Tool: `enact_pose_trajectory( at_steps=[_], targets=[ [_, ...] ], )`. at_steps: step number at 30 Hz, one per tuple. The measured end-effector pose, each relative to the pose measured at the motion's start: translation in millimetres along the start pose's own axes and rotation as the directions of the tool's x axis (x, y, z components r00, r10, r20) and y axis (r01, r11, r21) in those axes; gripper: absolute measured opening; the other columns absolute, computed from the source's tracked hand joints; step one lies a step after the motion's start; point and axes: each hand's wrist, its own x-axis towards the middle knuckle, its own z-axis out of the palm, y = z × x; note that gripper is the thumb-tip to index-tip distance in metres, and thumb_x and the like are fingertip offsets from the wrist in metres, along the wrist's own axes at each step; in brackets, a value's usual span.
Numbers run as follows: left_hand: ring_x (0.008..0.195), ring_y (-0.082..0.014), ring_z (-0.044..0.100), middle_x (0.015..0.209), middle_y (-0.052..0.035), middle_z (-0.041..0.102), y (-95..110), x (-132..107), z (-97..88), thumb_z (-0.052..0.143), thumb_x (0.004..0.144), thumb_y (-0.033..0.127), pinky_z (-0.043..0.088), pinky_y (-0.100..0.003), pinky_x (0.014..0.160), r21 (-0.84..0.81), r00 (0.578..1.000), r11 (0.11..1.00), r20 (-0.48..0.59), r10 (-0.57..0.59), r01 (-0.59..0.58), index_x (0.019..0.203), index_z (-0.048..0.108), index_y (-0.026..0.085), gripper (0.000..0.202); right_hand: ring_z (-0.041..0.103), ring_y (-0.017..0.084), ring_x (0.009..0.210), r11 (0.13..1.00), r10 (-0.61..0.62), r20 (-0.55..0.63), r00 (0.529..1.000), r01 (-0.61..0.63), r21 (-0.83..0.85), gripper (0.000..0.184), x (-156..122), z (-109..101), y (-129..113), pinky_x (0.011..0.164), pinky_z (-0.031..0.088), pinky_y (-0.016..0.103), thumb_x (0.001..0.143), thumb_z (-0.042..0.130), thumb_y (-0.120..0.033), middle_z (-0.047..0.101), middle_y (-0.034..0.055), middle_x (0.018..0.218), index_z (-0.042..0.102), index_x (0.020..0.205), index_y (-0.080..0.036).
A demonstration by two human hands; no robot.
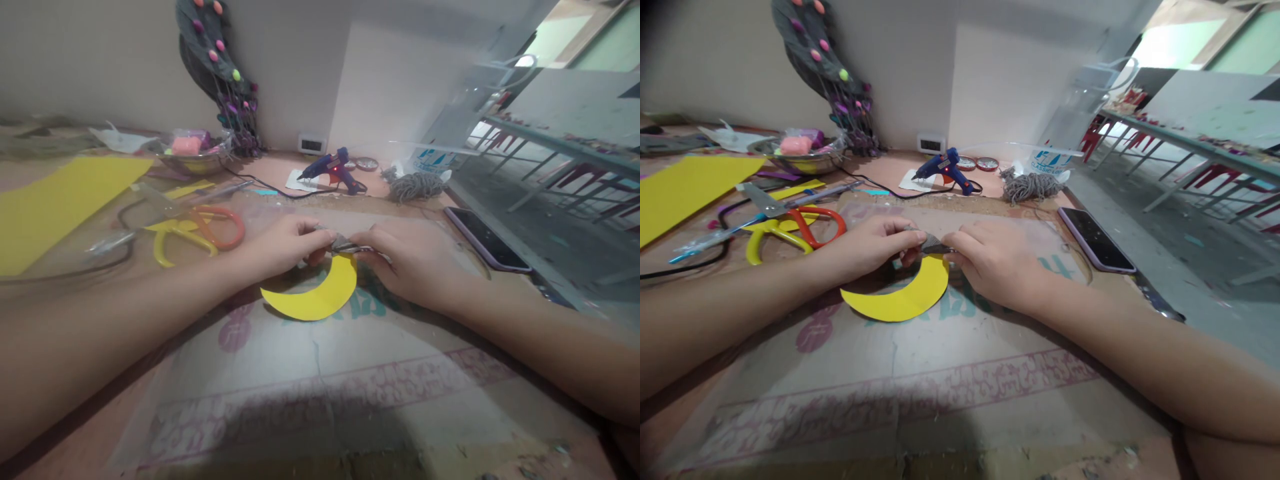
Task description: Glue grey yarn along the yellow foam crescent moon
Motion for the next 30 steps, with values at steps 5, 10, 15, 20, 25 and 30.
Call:
enact_pose_trajectory(
  at_steps=[5, 10, 15, 20, 25, 30],
  targets=[
    [0.056, -0.0102, 0.049, 0.059, 0.0017, 0.054, 0.5, -0.1, -0.1, 0.05, 0.089, 0.036, 0.037, -0.025, 0.057, 0.006, 1.0, 1.0, 0.009, 0.005, -0.005, 0.06, 0.053, 0.018, 0.034, 0.059, 0.018, 0.067, 0.998, 0.05, -0.002, 0.999, -0.05, 0.038, 0.019, -0.6, -0.5, 0.2, 0.059, 0.035, 0.029, 0.094, 0.052, -0.022, 0.069, 0.0068, 0.074, 0.069, 0.095, -0.012],
    [0.057, -0.0102, 0.051, 0.06, 0.0015, 0.056, -1.9, 1.0, -1.0, 0.05, 0.089, 0.038, 0.038, -0.024, 0.056, -0.027, 1.0, 0.999, 0.001, 0.022, -0.022, 0.063, 0.054, 0.018, 0.034, 0.06, 0.018, 0.07, 0.981, 0.115, -0.023, 0.993, -0.11, 0.158, 0.022, -4.4, -0.6, 1.9, 0.061, 0.039, 0.028, 0.094, 0.051, -0.026, 0.07, 0.0069, 0.08, 0.066, 0.102, -0.013],
    [0.056, -0.0097, 0.05, 0.06, 0.0019, 0.056, -1.5, 0.7, -0.1, 0.051, 0.089, 0.037, 0.038, -0.023, 0.056, -0.049, 1.0, 0.999, -0.014, 0.019, -0.019, 0.063, 0.055, 0.017, 0.032, 0.06, 0.018, 0.068, 0.988, 0.069, -0.012, 0.998, -0.067, 0.136, 0.022, -4.7, -0.2, 2.8, 0.061, 0.039, 0.029, 0.095, 0.049, -0.025, 0.068, 0.0065, 0.076, 0.066, 0.1, -0.013],
    [0.055, -0.0097, 0.049, 0.059, 0.0016, 0.055, 1.6, -1.4, 0.7, 0.051, 0.088, 0.038, 0.038, -0.023, 0.055, -0.042, 1.0, 0.999, -0.016, 0.007, -0.007, 0.061, 0.054, 0.017, 0.034, 0.06, 0.018, 0.069, 0.992, 0.061, 0.001, 0.998, -0.061, 0.107, 0.02, -3.7, 0.2, 3.3, 0.061, 0.038, 0.029, 0.094, 0.051, -0.024, 0.068, 0.0064, 0.075, 0.066, 0.1, -0.013],
    [0.055, -0.0097, 0.049, 0.06, 0.0016, 0.056, -1.0, -0.6, 0.1, 0.051, 0.088, 0.038, 0.037, -0.023, 0.054, -0.035, 1.0, 0.999, -0.007, 0.022, -0.022, 0.062, 0.055, 0.018, 0.034, 0.06, 0.019, 0.07, 0.993, 0.069, 0.024, 0.997, -0.071, 0.099, 0.02, -3.2, -0.4, 2.8, 0.061, 0.037, 0.029, 0.094, 0.05, -0.025, 0.068, 0.0065, 0.075, 0.066, 0.1, -0.014],
    [0.055, -0.0101, 0.05, 0.06, 0.0012, 0.056, -2.6, 0.2, 0.4, 0.051, 0.088, 0.038, 0.038, -0.024, 0.054, -0.044, 1.0, 0.999, -0.008, 0.01, -0.01, 0.063, 0.055, 0.018, 0.032, 0.059, 0.019, 0.069, 0.993, 0.075, 0.046, 0.996, -0.079, 0.085, 0.02, -2.9, -0.8, 1.7, 0.061, 0.036, 0.029, 0.094, 0.05, -0.026, 0.067, 0.0058, 0.075, 0.066, 0.1, -0.015]
  ],
)
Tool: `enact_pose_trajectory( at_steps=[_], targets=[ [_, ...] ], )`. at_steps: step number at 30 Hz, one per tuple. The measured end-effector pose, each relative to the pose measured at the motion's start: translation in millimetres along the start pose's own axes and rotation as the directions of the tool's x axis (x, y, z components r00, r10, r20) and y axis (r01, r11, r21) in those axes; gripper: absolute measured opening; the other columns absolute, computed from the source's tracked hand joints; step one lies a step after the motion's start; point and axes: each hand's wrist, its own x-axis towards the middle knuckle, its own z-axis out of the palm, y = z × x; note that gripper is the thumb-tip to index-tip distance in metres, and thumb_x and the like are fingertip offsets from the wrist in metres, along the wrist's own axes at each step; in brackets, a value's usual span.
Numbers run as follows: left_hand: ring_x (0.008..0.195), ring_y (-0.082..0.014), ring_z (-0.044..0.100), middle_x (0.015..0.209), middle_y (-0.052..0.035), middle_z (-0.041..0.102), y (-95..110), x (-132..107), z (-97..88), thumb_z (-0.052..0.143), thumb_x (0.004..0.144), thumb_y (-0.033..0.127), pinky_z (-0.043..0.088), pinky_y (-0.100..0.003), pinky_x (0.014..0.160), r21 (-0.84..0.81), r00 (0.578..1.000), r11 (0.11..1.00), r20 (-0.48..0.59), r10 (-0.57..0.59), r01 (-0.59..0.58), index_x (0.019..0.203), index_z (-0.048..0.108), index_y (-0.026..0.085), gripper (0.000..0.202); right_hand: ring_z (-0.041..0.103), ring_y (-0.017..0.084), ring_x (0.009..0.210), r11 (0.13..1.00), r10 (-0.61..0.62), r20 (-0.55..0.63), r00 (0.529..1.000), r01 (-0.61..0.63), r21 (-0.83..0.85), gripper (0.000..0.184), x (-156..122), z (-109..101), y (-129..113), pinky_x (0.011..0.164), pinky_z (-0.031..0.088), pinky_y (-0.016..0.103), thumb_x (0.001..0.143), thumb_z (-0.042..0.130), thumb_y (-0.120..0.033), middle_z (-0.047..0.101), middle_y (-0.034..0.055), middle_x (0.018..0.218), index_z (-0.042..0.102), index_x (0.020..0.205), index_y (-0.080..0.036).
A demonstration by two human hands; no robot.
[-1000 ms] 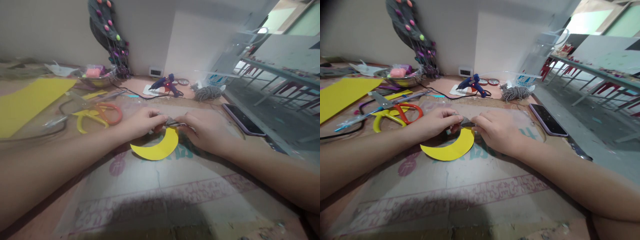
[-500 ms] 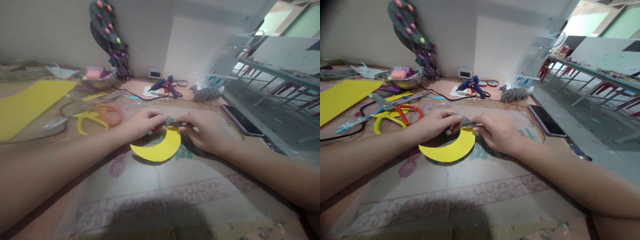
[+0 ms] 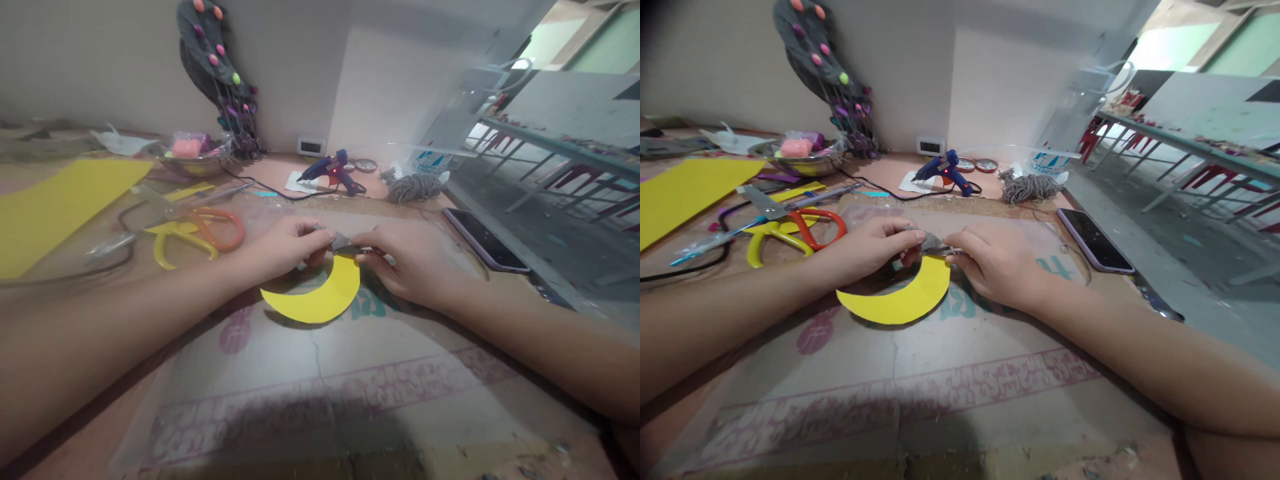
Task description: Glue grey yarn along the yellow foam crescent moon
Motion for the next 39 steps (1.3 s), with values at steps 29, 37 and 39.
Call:
enact_pose_trajectory(
  at_steps=[29, 37, 39],
  targets=[
    [0.057, -0.0107, 0.049, 0.062, 0.0007, 0.055, 2.0, -1.5, -0.5, 0.05, 0.088, 0.04, 0.037, -0.023, 0.054, 0.04, 1.0, 0.999, 0.003, 0.006, -0.006, 0.063, 0.053, 0.018, 0.034, 0.058, 0.018, 0.067, 1.0, -0.005, -0.04, 0.999, 0.006, 0.018, 0.02, -0.5, 1.9, 1.0, 0.061, 0.035, 0.028, 0.093, 0.051, -0.024, 0.067, 0.0053, 0.073, 0.067, 0.099, -0.014],
    [0.055, -0.0104, 0.05, 0.061, 0.0013, 0.055, 1.5, -1.1, 0.4, 0.05, 0.088, 0.04, 0.038, -0.023, 0.053, 0.04, 1.0, 0.999, 0.005, -0.014, 0.013, 0.064, 0.054, 0.018, 0.033, 0.058, 0.017, 0.067, 0.999, -0.026, -0.031, 0.999, 0.025, -0.032, 0.02, 0.0, 1.0, -0.8, 0.06, 0.034, 0.028, 0.093, 0.052, -0.023, 0.067, 0.0056, 0.074, 0.068, 0.099, -0.013],
    [0.055, -0.0104, 0.05, 0.061, 0.0014, 0.055, 1.8, -1.2, 0.2, 0.05, 0.088, 0.039, 0.037, -0.023, 0.054, 0.044, 1.0, 0.999, 0.004, -0.008, 0.008, 0.063, 0.054, 0.018, 0.033, 0.057, 0.017, 0.067, 0.999, -0.026, -0.031, 0.999, 0.025, -0.03, 0.02, -0.1, 1.4, -0.2, 0.059, 0.034, 0.028, 0.094, 0.051, -0.024, 0.067, 0.0055, 0.074, 0.067, 0.099, -0.014]
  ],
)
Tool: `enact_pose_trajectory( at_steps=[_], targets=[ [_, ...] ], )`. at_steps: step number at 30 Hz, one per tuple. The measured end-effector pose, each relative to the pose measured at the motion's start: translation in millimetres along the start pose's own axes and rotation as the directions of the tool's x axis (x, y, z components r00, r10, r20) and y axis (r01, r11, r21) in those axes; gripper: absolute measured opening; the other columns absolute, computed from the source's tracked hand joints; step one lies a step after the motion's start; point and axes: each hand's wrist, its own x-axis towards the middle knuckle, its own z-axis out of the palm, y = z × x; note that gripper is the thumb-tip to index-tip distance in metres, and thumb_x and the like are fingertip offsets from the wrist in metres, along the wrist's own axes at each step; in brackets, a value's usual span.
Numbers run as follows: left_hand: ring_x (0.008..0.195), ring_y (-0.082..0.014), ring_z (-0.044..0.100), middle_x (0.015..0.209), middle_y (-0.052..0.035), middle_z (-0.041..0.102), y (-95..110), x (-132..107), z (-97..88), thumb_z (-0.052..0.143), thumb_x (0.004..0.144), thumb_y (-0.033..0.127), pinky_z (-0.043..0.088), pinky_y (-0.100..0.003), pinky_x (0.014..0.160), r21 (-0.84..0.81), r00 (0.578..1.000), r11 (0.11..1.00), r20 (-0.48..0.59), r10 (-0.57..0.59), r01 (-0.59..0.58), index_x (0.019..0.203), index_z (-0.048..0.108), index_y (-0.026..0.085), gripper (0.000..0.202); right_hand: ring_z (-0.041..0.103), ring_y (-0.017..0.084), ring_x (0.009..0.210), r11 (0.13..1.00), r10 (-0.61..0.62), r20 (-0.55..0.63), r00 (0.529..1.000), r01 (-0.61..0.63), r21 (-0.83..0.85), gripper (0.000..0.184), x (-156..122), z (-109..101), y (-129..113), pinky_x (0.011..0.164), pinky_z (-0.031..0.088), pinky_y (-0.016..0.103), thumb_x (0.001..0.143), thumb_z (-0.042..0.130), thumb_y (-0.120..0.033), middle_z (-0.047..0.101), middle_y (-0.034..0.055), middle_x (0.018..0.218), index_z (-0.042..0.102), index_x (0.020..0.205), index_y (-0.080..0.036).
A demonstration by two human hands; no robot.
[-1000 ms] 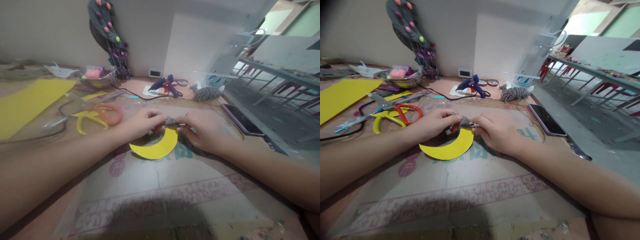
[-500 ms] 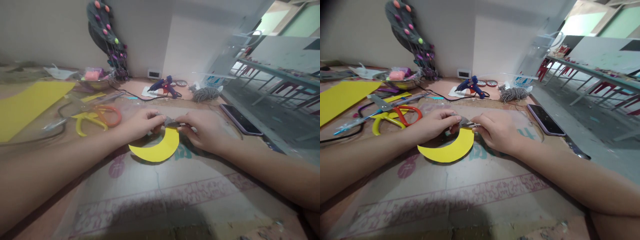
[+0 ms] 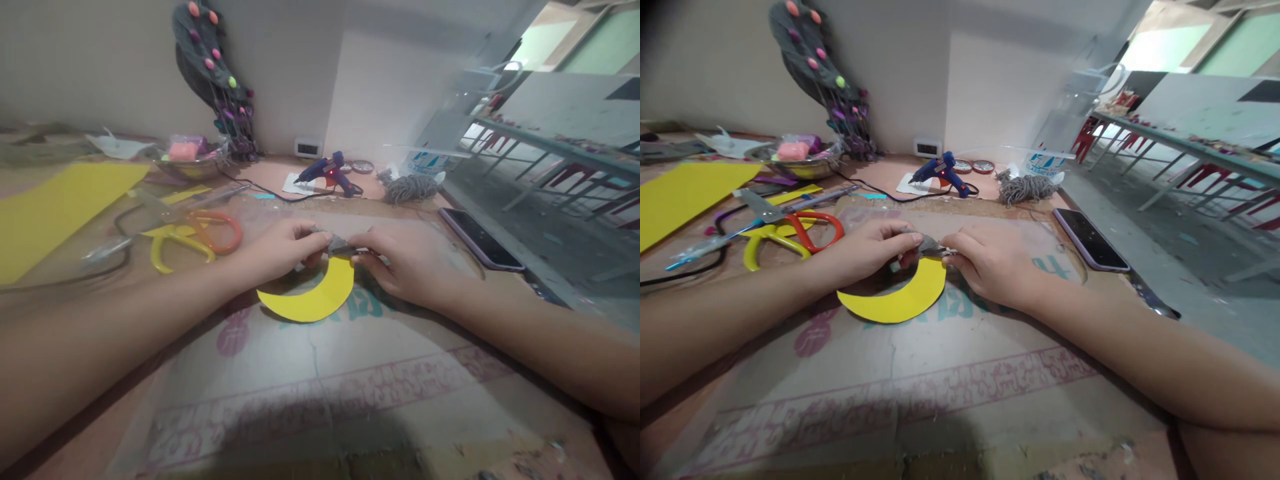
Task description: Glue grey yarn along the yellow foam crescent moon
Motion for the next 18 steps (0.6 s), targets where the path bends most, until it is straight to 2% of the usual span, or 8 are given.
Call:
enact_pose_trajectory(
  at_steps=[11, 14, 18],
  targets=[
    [0.056, -0.0098, 0.049, 0.061, 0.0025, 0.055, -1.8, 0.3, -0.5, 0.051, 0.089, 0.038, 0.037, -0.023, 0.056, -0.022, 1.0, 1.0, 0.027, 0.005, -0.005, 0.066, 0.054, 0.018, 0.031, 0.057, 0.017, 0.065, 1.0, -0.024, -0.003, 1.0, 0.024, -0.005, 0.017, 1.2, -0.6, 0.6, 0.058, 0.034, 0.027, 0.092, 0.052, -0.02, 0.068, 0.0056, 0.073, 0.068, 0.093, -0.014],
    [0.056, -0.0099, 0.049, 0.061, 0.0025, 0.054, 1.3, -0.8, -0.3, 0.051, 0.089, 0.039, 0.037, -0.023, 0.056, -0.01, 1.0, 1.0, 0.023, 0.013, -0.012, 0.065, 0.053, 0.018, 0.032, 0.058, 0.017, 0.066, 0.999, 0.03, 0.002, 1.0, -0.03, 0.046, 0.018, -0.4, -0.3, 1.3, 0.059, 0.036, 0.027, 0.093, 0.053, -0.023, 0.069, 0.0062, 0.076, 0.067, 0.098, -0.013],
    [0.056, -0.0095, 0.048, 0.059, 0.0026, 0.053, 1.4, -0.5, -0.1, 0.05, 0.09, 0.039, 0.038, -0.023, 0.057, -0.025, 0.999, 0.999, -0.003, 0.038, -0.038, 0.063, 0.051, 0.017, 0.034, 0.056, 0.016, 0.064, 0.983, 0.124, -0.078, 0.989, -0.111, 0.145, 0.024, -2.6, -0.8, 3.4, 0.058, 0.039, 0.027, 0.093, 0.052, -0.028, 0.067, 0.0063, 0.079, 0.062, 0.108, -0.012]
  ],
)
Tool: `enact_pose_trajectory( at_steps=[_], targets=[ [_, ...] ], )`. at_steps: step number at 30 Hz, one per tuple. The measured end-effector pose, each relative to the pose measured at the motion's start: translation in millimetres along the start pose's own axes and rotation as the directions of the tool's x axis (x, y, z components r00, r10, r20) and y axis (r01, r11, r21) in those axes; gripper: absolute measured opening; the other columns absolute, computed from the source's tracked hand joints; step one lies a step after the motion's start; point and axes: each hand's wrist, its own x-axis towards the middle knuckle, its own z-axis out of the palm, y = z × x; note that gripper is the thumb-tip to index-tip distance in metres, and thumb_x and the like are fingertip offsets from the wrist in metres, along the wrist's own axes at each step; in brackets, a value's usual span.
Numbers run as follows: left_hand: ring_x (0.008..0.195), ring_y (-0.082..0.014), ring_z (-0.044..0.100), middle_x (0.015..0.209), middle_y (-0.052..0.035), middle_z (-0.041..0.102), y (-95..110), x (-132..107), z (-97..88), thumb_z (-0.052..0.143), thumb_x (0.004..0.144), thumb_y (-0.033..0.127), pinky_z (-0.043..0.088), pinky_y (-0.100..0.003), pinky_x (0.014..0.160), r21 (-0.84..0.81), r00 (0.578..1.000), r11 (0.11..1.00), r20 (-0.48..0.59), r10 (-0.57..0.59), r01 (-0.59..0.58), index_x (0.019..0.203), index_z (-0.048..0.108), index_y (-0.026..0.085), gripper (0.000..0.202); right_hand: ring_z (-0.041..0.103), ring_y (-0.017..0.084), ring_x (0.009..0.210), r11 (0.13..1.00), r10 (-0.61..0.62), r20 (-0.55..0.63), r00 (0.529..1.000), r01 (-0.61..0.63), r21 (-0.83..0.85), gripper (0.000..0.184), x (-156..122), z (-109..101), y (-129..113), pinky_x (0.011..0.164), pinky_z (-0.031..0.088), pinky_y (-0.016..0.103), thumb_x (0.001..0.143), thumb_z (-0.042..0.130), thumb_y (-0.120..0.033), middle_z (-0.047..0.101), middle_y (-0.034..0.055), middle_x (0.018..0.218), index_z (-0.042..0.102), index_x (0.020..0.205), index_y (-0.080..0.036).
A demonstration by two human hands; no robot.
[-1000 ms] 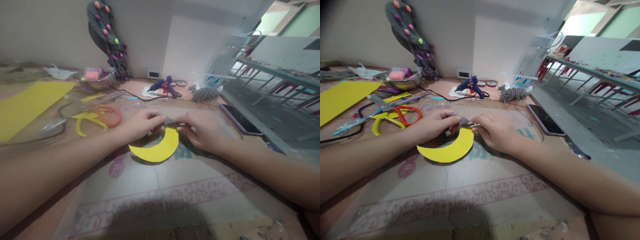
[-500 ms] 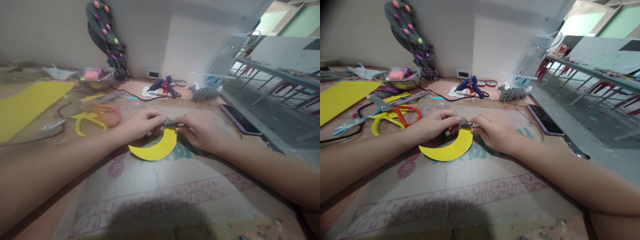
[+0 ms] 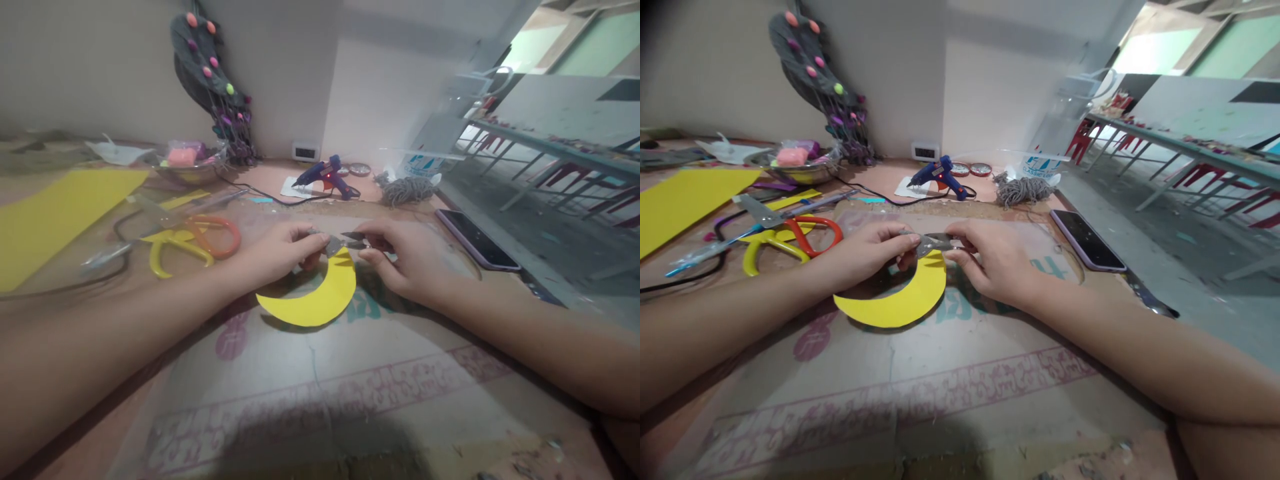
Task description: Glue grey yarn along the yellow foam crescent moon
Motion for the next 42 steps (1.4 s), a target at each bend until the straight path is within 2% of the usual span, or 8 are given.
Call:
enact_pose_trajectory(
  at_steps=[5, 10, 16, 22, 28, 32, 35, 42],
  targets=[
    [0.055, -0.0096, 0.046, 0.061, 0.0024, 0.052, -9, 3, -1.0, 0.05, 0.091, 0.044, 0.036, -0.023, 0.054, -0.019, 0.998, 0.999, -0.05, 0.048, -0.049, 0.068, 0.053, 0.017, 0.036, 0.056, 0.016, 0.062, 0.999, 0.036, 0.031, 0.999, -0.036, 0.002, 0.02, 0, 2, -2, 0.058, 0.04, 0.027, 0.09, 0.057, -0.027, 0.066, 0.0041, 0.075, 0.063, 0.105, -0.015],
    [0.056, -0.0104, 0.048, 0.062, 0.0016, 0.053, -12, 4, -2.7, 0.05, 0.091, 0.048, 0.036, -0.023, 0.053, 0.037, 0.99, 0.998, -0.126, 0.061, -0.057, 0.071, 0.055, 0.017, 0.037, 0.057, 0.014, 0.063, 0.974, 0.042, 0.053, 0.998, -0.053, 0.22, 0.02, -6, 17, -1, 0.058, 0.044, 0.026, 0.092, 0.057, -0.028, 0.067, 0.0035, 0.083, 0.059, 0.108, -0.017],
    [0.052, -0.009, 0.047, 0.061, 0.0023, 0.052, -9, 4, -1.9, 0.05, 0.091, 0.046, 0.036, -0.022, 0.049, -0.005, 0.977, 0.997, -0.198, 0.072, -0.075, 0.069, 0.053, 0.017, 0.036, 0.061, 0.019, 0.087, 0.936, 0.072, 0.022, 0.997, -0.075, 0.345, 0.018, -5, 22, 6, 0.071, 0.049, 0.03, 0.092, 0.057, -0.025, 0.066, 0.0067, 0.1, 0.058, 0.108, -0.019],
    [0.051, -0.0077, 0.048, 0.064, 0.003, 0.054, -13, 6, -0.8, 0.053, 0.09, 0.048, 0.036, -0.019, 0.046, -0.055, 0.982, 0.996, -0.18, 0.054, -0.065, 0.078, 0.056, 0.017, 0.033, 0.059, 0.015, 0.069, 0.787, 0.237, 0.174, 0.956, -0.294, 0.542, 0.025, -2, 27, 3, 0.062, 0.05, 0.028, 0.086, 0.062, -0.031, 0.069, 0.0032, 0.09, 0.065, 0.108, -0.019],
    [0.055, -0.0097, 0.054, 0.066, 0.0044, 0.054, -11, 7, -5.2, 0.057, 0.088, 0.049, 0.042, -0.02, 0.05, -0.055, 0.896, 0.994, -0.438, 0.065, -0.099, 0.086, 0.052, 0.02, 0.03, 0.058, 0.014, 0.065, 0.759, 0.352, 0.18, 0.919, -0.392, 0.52, 0.028, 1, 29, 6, 0.06, 0.051, 0.028, 0.085, 0.062, -0.033, 0.071, 0.0024, 0.086, 0.069, 0.109, -0.02],
    [0.077, -0.0162, 0.064, 0.082, -0.0017, 0.068, -5, 0, -3.4, 0.055, 0.089, 0.05, 0.049, -0.025, 0.065, 0.157, 0.935, 0.974, -0.291, 0.201, -0.161, 0.085, 0.066, 0.019, 0.033, 0.06, 0.015, 0.065, 0.772, 0.389, 0.17, 0.906, -0.421, 0.477, 0.028, 1, 27, 8, 0.059, 0.051, 0.028, 0.086, 0.062, -0.033, 0.071, 0.0025, 0.087, 0.068, 0.112, -0.022],
    [0.094, -0.0189, 0.064, 0.097, -0.0019, 0.071, -3, -4, -0.1, 0.06, 0.088, 0.047, 0.048, -0.03, 0.082, 0.337, 0.917, 0.904, -0.205, 0.342, -0.262, 0.093, 0.072, 0.023, 0.028, 0.064, 0.017, 0.07, 0.798, 0.386, 0.139, 0.912, -0.406, 0.445, 0.028, 1, 26, 6, 0.061, 0.052, 0.03, 0.086, 0.062, -0.033, 0.072, 0.0037, 0.091, 0.068, 0.111, -0.022],
    [0.092, -0.0184, 0.061, 0.091, -0.0022, 0.069, -3, -5, 1.6, 0.059, 0.09, 0.037, 0.045, -0.034, 0.088, 0.455, 0.875, 0.827, -0.183, 0.449, -0.329, 0.085, 0.069, 0.02, 0.02, 0.066, 0.016, 0.075, 0.817, 0.307, 0.133, 0.943, -0.332, 0.472, 0.026, 1, 30, 4, 0.066, 0.054, 0.029, 0.089, 0.059, -0.029, 0.073, 0.0033, 0.097, 0.068, 0.113, -0.023]
  ],
)
